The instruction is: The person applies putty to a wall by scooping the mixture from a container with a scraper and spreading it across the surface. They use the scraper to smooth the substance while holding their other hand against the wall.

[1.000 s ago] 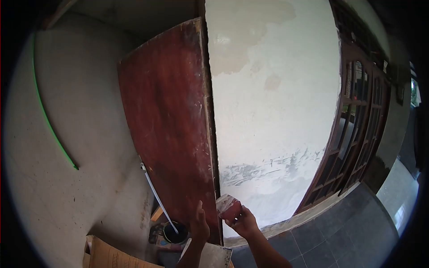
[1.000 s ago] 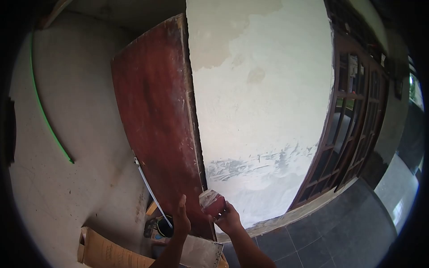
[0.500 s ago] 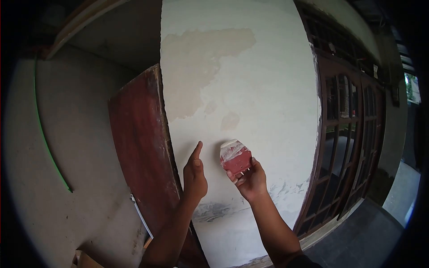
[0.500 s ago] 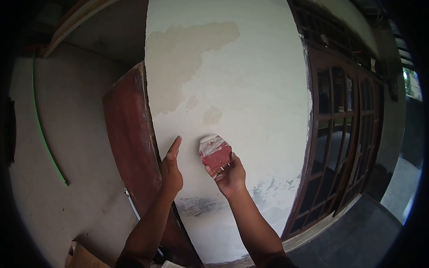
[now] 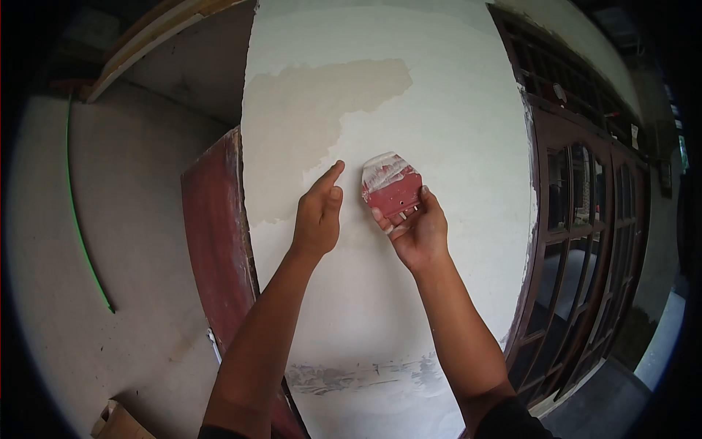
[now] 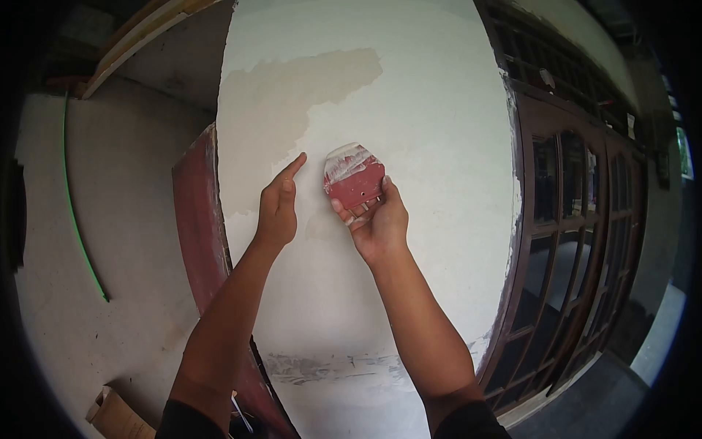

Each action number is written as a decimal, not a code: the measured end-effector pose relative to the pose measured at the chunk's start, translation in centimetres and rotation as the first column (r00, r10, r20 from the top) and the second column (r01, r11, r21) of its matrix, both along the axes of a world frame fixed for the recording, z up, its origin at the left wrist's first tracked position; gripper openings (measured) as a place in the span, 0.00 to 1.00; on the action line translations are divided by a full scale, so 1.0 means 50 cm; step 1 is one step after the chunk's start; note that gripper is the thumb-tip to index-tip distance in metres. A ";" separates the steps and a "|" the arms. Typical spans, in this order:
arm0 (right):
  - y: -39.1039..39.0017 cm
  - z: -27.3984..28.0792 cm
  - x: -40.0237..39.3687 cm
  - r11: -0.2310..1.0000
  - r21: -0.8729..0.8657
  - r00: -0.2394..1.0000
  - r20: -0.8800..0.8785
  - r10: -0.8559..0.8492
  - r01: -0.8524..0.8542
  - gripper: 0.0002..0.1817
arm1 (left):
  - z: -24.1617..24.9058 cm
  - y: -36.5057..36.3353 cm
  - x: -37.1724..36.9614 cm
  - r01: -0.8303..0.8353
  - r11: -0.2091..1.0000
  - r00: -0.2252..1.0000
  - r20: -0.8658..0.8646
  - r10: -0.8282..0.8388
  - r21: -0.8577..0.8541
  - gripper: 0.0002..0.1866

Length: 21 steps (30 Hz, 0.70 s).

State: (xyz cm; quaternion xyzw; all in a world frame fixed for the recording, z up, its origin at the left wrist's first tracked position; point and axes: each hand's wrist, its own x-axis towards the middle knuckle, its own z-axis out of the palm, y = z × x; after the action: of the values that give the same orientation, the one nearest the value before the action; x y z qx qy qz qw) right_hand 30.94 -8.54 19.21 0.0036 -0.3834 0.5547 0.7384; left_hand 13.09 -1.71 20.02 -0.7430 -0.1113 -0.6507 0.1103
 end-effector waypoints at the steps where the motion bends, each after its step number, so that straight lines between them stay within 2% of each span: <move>1: 0.002 0.008 0.000 1.000 0.007 1.000 0.002 -0.008 0.008 0.22 | 0.003 0.001 0.000 -0.002 1.000 1.000 -0.001 0.002 0.005 0.38; 3: 0.003 0.020 0.001 1.000 0.021 1.000 0.000 -0.010 0.010 0.23 | 0.013 0.005 -0.004 0.103 0.994 0.994 -0.043 -0.105 -0.035 0.35; 4: 0.004 0.027 0.004 0.999 0.038 0.999 0.020 -0.032 0.032 0.23 | 0.013 0.013 -0.007 0.103 0.994 0.994 -0.041 -0.104 -0.028 0.35; 6: 0.012 0.048 0.010 0.997 0.062 0.998 0.045 -0.054 0.051 0.23 | 0.011 0.034 -0.014 -0.140 0.971 0.980 -0.114 0.164 0.196 0.37; 7: 0.018 0.062 0.016 0.992 0.091 0.993 0.079 -0.090 0.083 0.22 | 0.008 0.041 -0.018 -0.143 0.969 0.980 -0.107 0.167 0.202 0.37; 9: 0.032 0.091 0.019 0.984 0.138 0.985 0.115 -0.127 0.111 0.22 | -0.001 0.058 -0.028 -0.423 0.807 0.817 -0.213 0.536 0.412 0.40; 10: 0.039 0.106 0.020 0.962 0.195 0.964 0.146 -0.222 0.192 0.23 | -0.008 0.067 -0.031 -0.492 0.749 0.749 -0.222 0.624 0.444 0.45; 11: 0.047 0.121 0.021 0.928 0.256 0.933 0.169 -0.318 0.270 0.23 | -0.015 0.075 -0.034 -0.504 0.714 0.712 -0.235 0.662 0.485 0.46; 13: 0.083 0.144 0.030 0.907 0.299 0.917 0.176 -0.357 0.296 0.26 | -0.016 0.074 -0.031 -0.515 0.698 0.704 -0.218 0.676 0.498 0.48; 15: 0.115 0.158 0.037 0.652 0.602 0.662 0.256 -0.705 0.461 0.29 | -0.015 0.074 -0.030 -0.513 0.697 0.698 -0.228 0.679 0.501 0.47; 16: 0.116 0.159 0.038 0.516 0.705 0.541 0.221 -0.811 0.486 0.27 | -0.017 0.074 -0.031 -0.518 0.693 0.686 -0.241 0.687 0.501 0.47; 17: 0.131 0.160 0.041 0.520 0.704 0.541 0.227 -0.810 0.484 0.27 | -0.018 0.073 -0.031 -0.520 0.696 0.687 -0.242 0.686 0.495 0.47; 19: 0.167 0.170 0.048 0.086 0.917 0.234 -0.009 -0.972 0.391 0.23 | -0.018 0.071 -0.031 -0.532 0.692 0.678 -0.244 0.693 0.487 0.47; 21: 0.186 0.183 0.054 0.046 0.932 0.237 -0.044 -0.971 0.361 0.21 | -0.019 0.071 -0.030 -0.532 0.694 0.682 -0.240 0.691 0.486 0.46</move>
State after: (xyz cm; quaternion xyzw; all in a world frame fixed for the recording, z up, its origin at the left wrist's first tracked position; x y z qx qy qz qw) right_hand 33.64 0.75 28.37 -0.0460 -0.7475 -0.2013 0.6314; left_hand 11.60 1.86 19.07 -0.7417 -0.2052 -0.4134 0.4866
